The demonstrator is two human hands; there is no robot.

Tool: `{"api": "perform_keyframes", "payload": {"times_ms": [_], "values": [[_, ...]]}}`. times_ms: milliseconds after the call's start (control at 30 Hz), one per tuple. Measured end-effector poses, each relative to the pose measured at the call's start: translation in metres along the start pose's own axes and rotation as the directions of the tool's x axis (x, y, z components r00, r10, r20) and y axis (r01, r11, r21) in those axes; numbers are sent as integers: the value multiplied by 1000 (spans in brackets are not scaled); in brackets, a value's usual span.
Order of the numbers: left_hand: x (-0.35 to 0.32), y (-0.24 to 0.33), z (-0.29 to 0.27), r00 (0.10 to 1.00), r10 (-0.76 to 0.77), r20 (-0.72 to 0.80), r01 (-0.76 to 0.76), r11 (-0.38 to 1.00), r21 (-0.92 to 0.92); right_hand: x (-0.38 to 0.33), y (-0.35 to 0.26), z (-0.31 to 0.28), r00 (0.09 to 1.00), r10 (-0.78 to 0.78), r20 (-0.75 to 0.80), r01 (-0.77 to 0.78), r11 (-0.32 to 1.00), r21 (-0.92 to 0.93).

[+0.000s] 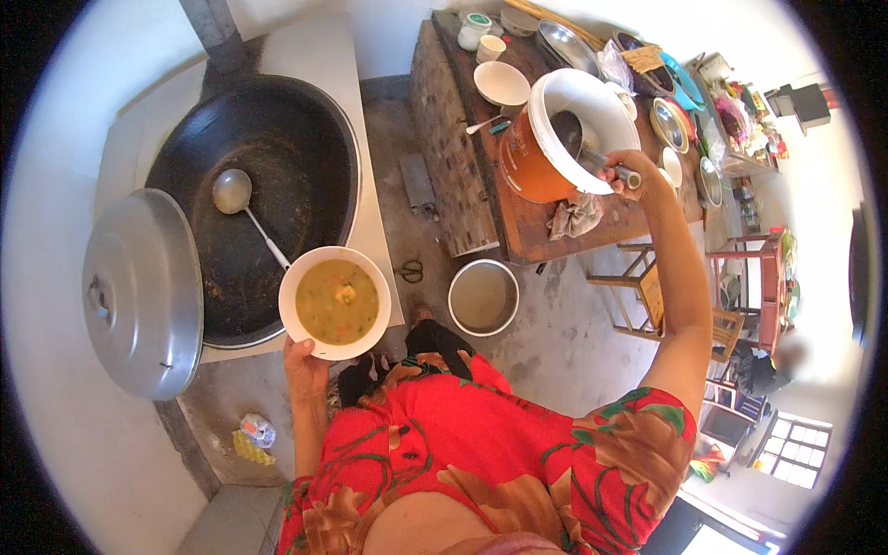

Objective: The person scoops soup from a large wok into a bowl using a ladle, then places the bowl on a table. They return to the wok, scoop more soup into another bowl, and place it on the table. The person repeats this process several times, serving soup into multiple bowls.

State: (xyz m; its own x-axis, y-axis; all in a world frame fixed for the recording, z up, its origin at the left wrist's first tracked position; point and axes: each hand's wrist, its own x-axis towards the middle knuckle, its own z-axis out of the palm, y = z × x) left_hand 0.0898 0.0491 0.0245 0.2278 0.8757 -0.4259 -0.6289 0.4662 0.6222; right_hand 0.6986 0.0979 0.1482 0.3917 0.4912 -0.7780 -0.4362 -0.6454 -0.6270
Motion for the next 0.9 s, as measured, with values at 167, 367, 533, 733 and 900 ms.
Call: {"api": "perform_keyframes", "payload": {"times_ms": [167, 367, 533, 733, 900], "values": [[-8, 1, 1, 1000, 22, -17, -22, 999, -35, 17, 9, -13, 950, 169, 261, -275, 851, 447], [-8, -4, -4, 998, 38, -48, -39, 999, -28, 7, 42, -20, 936, -216, 278, -101, 590, 801], [-7, -8, -13, 999, 46, 2, -46, 998, -40, -28, 76, -17, 832, -409, 375, -212, 391, 896], [-12, -2, -11, 997, 79, 21, -78, 996, -38, -73, 81, -11, 652, -664, 366, -203, 313, 928], [-11, -2, -23, 996, 88, 29, -87, 995, -54, -116, 65, 5, 579, -736, 351, -107, 359, 927]]}}
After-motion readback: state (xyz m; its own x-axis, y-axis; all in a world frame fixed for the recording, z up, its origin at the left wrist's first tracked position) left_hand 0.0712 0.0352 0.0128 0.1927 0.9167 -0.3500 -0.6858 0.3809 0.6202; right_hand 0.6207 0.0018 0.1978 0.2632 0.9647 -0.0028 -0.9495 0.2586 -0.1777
